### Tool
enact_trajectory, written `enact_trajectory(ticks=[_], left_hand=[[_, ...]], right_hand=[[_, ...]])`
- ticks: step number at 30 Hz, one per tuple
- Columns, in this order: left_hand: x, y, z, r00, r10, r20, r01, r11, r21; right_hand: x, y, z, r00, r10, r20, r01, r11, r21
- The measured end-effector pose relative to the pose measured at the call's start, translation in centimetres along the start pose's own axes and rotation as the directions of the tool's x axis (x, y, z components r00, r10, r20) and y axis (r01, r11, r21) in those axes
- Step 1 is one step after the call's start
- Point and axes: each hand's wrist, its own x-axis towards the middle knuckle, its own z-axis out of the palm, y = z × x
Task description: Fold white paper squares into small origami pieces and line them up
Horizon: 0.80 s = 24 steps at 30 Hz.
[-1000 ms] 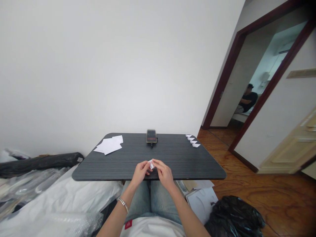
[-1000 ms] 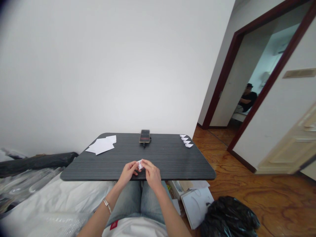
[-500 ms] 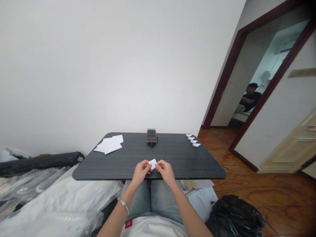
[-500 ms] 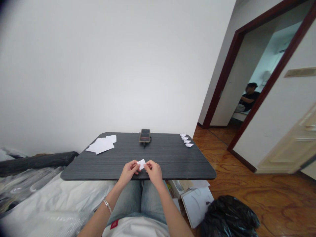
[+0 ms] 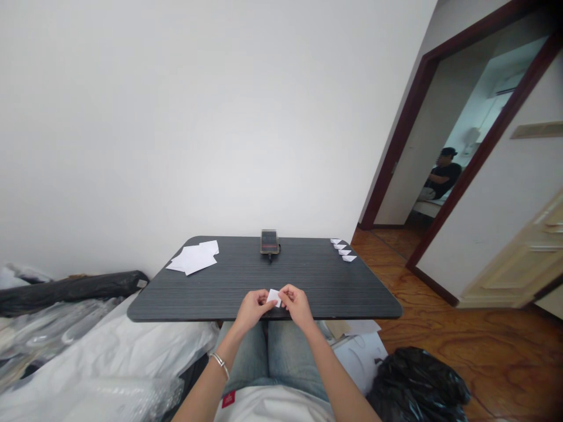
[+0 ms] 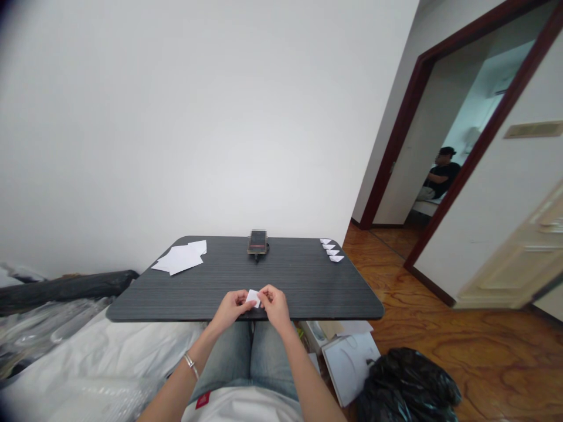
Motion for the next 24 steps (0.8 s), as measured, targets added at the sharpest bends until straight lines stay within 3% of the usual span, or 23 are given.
enact_trajectory(ticks=[10,24], left_hand=[[-0.13,0.17,-0.14,1.000,0.029,0.008,-0.028,0.997,-0.070],[-0.02,-0.25,-0.21,0.999,0.045,0.013,-0.044,0.996,-0.083]], right_hand=[[0.07,0.01,0.03,0.995,-0.005,0.104,0.011,0.998,-0.057],[-0.05,0.30,-0.04,0.997,0.022,0.077,-0.021,1.000,-0.016]])
